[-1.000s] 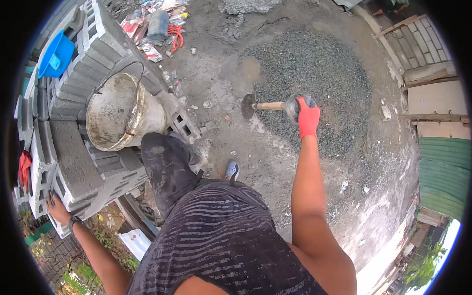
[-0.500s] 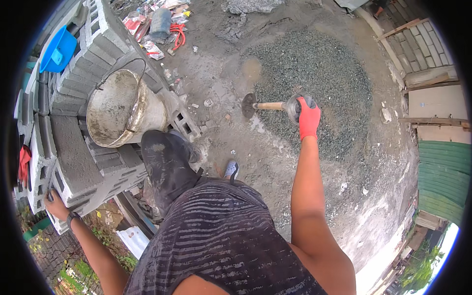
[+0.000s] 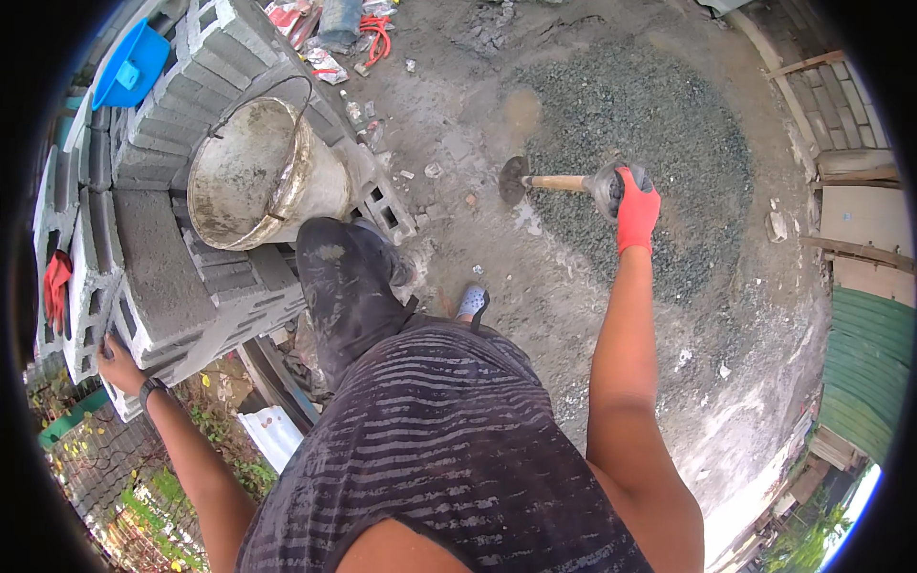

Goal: The person scoops water from a bucket using a plastic dipper, splashes it over a pile of gravel, places the bucket onto concrete blocks, and grasps a shovel resting in the gravel.

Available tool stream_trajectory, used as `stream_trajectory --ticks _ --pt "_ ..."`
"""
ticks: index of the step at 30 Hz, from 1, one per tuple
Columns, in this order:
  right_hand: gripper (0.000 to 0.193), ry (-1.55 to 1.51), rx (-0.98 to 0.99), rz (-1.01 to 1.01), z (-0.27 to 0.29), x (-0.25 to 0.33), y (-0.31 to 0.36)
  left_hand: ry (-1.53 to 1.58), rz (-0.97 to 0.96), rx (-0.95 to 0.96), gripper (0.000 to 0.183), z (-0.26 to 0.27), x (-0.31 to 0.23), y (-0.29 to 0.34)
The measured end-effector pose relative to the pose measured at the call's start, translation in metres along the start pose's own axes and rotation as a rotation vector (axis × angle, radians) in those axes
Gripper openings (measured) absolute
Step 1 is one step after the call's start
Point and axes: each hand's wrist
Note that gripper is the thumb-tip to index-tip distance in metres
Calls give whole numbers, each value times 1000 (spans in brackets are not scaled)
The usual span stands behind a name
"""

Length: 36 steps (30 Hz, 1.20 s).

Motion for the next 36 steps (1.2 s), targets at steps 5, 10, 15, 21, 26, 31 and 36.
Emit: stream_trajectory --ticks 5,10,15,21,26,31,36 --pt "31 -20 -2 -1 3 -9 -6 -33 8 38 59 4 -11 1" --pt "32 -56 9 5 0 -8 -4 -87 -57 116 59 -1 1 -3" --pt "33 -13 0 16 2 -8 -6 -82 -51 114 57 -4 5 -4" --pt "32 -57 -5 -45 6 -6 -2 -68 -35 118 55 -4 -1 1" --pt "32 -87 -4 -19 3 -4 2 -39 -39 126 54 -3 -1 0" --pt "32 -34 7 1 -3 -10 -3 -52 -76 127 54 -8 9 -4" --pt "32 -86 31 -69 13 -23 -20 2 -17 77 50 5 -35 5"
Point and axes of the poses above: each hand's wrist, its own y-axis away from the middle knuckle, its own z-axis out of the back of the hand, x = y × z, and after that the axes turned 3 degrees about -y, right-handed
